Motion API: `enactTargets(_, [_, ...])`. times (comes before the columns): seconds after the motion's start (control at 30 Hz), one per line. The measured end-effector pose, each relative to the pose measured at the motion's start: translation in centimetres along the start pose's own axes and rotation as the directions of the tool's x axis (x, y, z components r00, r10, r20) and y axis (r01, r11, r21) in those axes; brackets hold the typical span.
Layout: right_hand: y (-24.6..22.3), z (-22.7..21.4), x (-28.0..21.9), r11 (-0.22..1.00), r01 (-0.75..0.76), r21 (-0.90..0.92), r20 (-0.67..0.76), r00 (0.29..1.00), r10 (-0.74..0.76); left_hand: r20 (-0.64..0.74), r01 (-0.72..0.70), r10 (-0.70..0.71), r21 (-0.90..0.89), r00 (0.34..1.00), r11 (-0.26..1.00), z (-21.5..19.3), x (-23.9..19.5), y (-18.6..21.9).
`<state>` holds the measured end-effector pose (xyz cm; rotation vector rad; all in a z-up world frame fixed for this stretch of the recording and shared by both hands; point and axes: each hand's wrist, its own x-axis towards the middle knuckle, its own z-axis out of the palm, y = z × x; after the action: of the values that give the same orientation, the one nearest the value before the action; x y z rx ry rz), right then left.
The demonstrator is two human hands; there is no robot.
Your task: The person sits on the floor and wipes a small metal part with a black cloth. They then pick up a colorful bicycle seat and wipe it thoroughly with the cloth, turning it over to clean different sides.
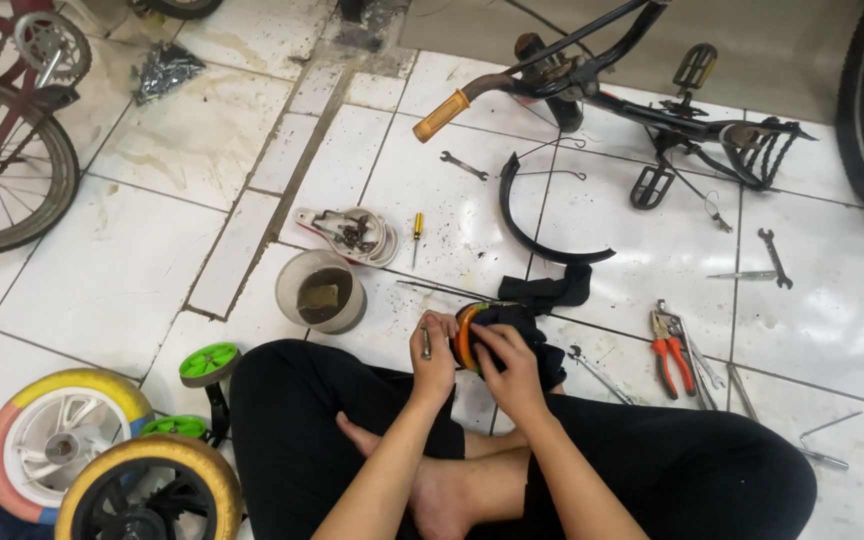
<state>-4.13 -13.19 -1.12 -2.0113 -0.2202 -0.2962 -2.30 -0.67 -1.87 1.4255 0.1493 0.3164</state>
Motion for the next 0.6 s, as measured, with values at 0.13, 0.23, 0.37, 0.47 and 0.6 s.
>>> enactTargets(0.13, [6.8, -0.3, 0.3, 0.986, -0.115, -0.122, -0.13, 0.987, 0.099, -0.004, -0.013, 0.013, -0.012, 1.0, 1.0, -0.4, 0.1, -0.2])
enactTargets(0.23, [8.2, -1.1, 0.3, 0.904, -0.401, -0.147, -0.202, 0.907, 0.37, -0.007, -0.007, 0.007, -0.006, 1.0, 1.0, -0.4, -0.2, 0.9])
enactTargets(0.37, [1.5, -1.6, 0.4, 0.983, -0.156, -0.096, -0.15, 0.979, 0.141, 0.013, -0.001, 0.001, -0.032, 1.0, 0.999, -0.5, -0.1, -0.1])
enactTargets(0.47, [4.1, -1.0, 0.1, 0.98, -0.103, -0.168, -0.058, 0.994, 0.094, 0.004, 0.012, -0.012, -0.035, 1.0, 0.999, -0.1, 0.0, 0.7])
enactTargets(0.6, [10.4, -1.0, -0.3, 0.698, -0.503, -0.51, -0.128, 0.847, 0.516, -0.121, 0.037, -0.023, 0.114, 0.992, 0.993, 0.1, -0.8, 0.1])
